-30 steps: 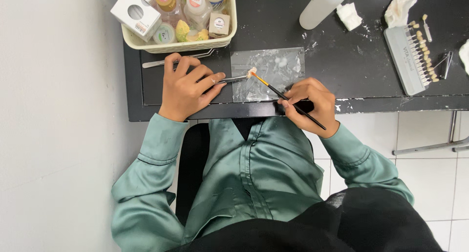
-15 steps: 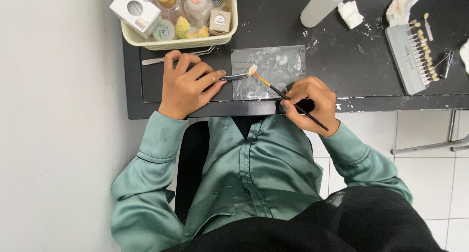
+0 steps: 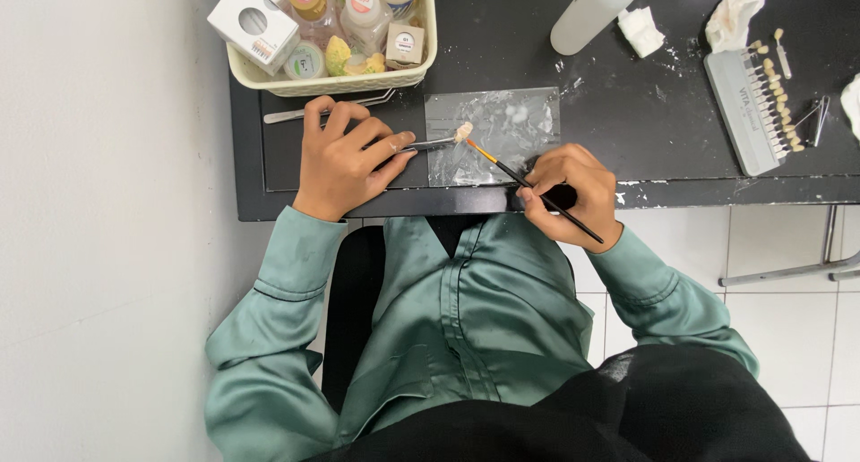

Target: The person holds a small denture tooth-shaped workpiece with tweezers in one hand and uses a fine brush in the other to apply and shape a light-colored ceramic paste on it over a glass slab. They add liquid from a squeeze bottle onto the slab and continue building up and smoothing the material on the workpiece.

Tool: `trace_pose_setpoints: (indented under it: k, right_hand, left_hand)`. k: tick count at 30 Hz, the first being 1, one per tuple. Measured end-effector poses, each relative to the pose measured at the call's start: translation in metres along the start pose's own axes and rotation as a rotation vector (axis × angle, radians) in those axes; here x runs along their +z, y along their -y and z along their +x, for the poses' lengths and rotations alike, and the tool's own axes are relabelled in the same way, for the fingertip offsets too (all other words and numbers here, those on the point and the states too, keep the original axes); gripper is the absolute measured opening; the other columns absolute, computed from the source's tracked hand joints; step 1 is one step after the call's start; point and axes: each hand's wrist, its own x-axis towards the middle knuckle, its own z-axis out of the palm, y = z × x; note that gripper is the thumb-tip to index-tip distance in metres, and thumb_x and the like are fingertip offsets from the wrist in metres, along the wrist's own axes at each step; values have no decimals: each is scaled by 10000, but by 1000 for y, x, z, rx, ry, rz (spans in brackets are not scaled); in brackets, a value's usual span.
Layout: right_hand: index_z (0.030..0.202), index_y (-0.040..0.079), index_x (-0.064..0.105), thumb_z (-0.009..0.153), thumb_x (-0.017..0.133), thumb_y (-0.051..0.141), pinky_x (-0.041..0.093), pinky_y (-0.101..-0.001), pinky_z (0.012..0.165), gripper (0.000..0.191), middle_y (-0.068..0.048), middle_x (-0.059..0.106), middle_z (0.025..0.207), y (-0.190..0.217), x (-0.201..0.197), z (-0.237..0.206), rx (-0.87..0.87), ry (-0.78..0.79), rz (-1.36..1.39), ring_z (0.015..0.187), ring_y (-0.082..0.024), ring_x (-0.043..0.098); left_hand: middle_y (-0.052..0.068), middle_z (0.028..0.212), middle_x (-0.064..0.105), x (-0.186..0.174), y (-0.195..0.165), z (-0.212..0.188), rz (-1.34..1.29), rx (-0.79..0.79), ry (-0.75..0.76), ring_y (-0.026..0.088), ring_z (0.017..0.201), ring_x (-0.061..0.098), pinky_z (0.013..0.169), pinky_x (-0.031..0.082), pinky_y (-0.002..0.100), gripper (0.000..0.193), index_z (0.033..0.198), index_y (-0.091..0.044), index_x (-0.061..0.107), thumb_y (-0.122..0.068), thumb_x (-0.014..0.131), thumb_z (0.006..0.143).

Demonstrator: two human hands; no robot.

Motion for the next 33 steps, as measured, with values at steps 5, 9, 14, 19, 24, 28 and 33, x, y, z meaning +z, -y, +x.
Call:
trace_pose_setpoints:
  k: [5, 9, 14, 19, 24, 28, 33]
  right_hand:
    - [850, 41, 599, 821, 792, -40, 538, -360, 769, 211, -114, 696, 892, 0, 0, -1, 16, -30, 34, 841, -257, 684]
    - [824, 45, 598, 783, 793, -34, 521, -366, 751, 215, -110, 691, 861, 1, -1, 0, 21, 13, -15, 822, -260, 680]
    - [816, 55, 594, 791, 797, -31, 514, -368, 748, 221, -109, 686, 855, 1, 0, 0, -3, -17, 6, 826, -261, 683]
    - [835, 48, 606, 797, 798, -21, 531, -358, 758, 208, -119, 690, 881, 1, 0, 0, 37, 5, -5, 831, -261, 684]
    - [822, 54, 588, 801, 791, -32, 524, -371, 758, 221, -113, 687, 864, -2, -1, -3, 2, -12, 19, 834, -269, 680]
    - [835, 48, 585, 819, 803, -27, 525, -364, 761, 232, -115, 701, 876, -4, 1, -4, -23, -23, 17, 848, -267, 684]
    - [860, 47, 591, 844, 803, -30, 531, -352, 767, 226, -97, 732, 899, -2, -1, -2, -41, 13, 4, 876, -251, 696]
  left_hand:
    - [-87, 931, 660, 0, 0, 0, 2, 9, -7, 189, 1009, 560, 976, 383, 438, 180, 1029, -214, 802, -248, 884, 873]
    - [-86, 936, 661, 0, 0, 0, 2, 6, -9, 194, 1020, 562, 980, 385, 438, 182, 1035, -216, 799, -248, 877, 874]
    - [-85, 934, 660, 0, 1, -1, 1, 11, -5, 188, 1014, 564, 983, 384, 448, 183, 1038, -217, 801, -250, 876, 875]
    - [-81, 936, 659, 0, 1, 0, -4, 8, -5, 190, 1012, 567, 985, 383, 447, 184, 1043, -211, 802, -246, 876, 878]
    - [-82, 935, 662, 1, 2, -1, -1, 13, -10, 190, 1008, 564, 988, 381, 446, 184, 1042, -208, 805, -246, 881, 879]
    - [-83, 925, 659, 2, 2, -1, 8, 18, -19, 190, 1008, 566, 989, 381, 442, 182, 1032, -210, 805, -243, 886, 873]
    - [-83, 926, 658, 2, 2, -1, 1, 18, -20, 191, 1006, 565, 985, 382, 439, 185, 1032, -206, 803, -251, 891, 876]
